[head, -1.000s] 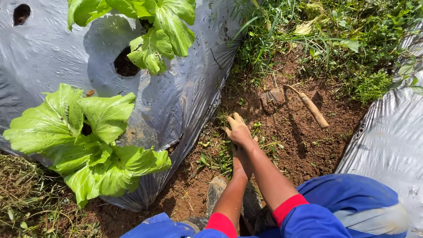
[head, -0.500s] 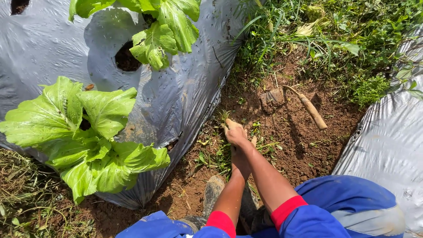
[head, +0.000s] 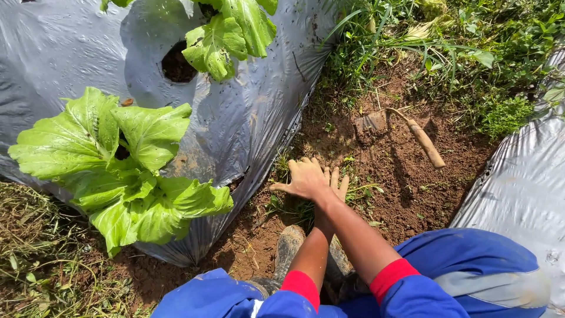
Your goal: The person kneels beside a row of leafy green plants growing through a plastic mulch sheet. They pull weeds by hand from the soil between the plants and the mulch, gathering them into a pile. Later, they use a small hand hoe to loosen the soil and remove additional weeds.
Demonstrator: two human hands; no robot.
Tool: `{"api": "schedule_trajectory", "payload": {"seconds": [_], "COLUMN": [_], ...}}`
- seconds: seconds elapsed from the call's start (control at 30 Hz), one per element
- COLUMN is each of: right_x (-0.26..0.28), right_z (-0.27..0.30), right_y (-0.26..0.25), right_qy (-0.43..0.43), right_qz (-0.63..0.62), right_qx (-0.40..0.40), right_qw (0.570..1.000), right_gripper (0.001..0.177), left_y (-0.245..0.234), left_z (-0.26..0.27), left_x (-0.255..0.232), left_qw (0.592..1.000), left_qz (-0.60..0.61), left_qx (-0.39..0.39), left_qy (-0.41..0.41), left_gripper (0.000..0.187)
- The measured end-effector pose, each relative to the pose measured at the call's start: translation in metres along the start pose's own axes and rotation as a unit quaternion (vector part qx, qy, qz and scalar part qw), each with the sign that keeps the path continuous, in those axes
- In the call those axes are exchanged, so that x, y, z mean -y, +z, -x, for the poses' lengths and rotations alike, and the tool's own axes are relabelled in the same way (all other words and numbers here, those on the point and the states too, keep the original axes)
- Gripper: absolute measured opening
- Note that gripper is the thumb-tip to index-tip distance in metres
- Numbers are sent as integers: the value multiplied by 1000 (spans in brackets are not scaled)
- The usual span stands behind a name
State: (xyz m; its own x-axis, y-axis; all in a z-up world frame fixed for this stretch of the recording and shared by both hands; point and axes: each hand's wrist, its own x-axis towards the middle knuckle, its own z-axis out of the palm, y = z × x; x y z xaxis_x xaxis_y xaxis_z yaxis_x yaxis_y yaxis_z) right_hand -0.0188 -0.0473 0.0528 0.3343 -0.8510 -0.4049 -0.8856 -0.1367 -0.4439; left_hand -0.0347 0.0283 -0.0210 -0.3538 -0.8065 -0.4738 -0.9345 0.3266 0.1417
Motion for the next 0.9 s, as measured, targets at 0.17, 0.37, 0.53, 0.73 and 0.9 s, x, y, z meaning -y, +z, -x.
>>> {"api": "schedule_trajectory", "payload": {"seconds": [0.17, 0.37, 0.53, 0.73, 0.9], "right_x": [-54, -123, -164, 31, 40], "right_z": [-62, -83, -82, -18, 2], "right_y": [116, 100, 78, -30, 81], "right_qy": [-178, -21, 98, 125, -125], "right_qz": [267, 241, 207, 406, 332], "right_qx": [-117, -103, 67, 119, 165], "right_qw": [940, 965, 971, 897, 920], "right_gripper": [12, 15, 29, 47, 27], "left_y": [4, 13, -1, -5, -20], "left_z": [-4, 1, 4, -7, 5], "left_x": [4, -7, -3, 4, 6], "left_qw": [1000, 998, 988, 990, 988], "left_qz": [7, 31, 20, 75, 142], "left_qx": [-26, -49, -152, -121, 14], "left_qy": [-9, -9, -7, 18, 66], "left_gripper": [54, 56, 42, 55, 82]}}
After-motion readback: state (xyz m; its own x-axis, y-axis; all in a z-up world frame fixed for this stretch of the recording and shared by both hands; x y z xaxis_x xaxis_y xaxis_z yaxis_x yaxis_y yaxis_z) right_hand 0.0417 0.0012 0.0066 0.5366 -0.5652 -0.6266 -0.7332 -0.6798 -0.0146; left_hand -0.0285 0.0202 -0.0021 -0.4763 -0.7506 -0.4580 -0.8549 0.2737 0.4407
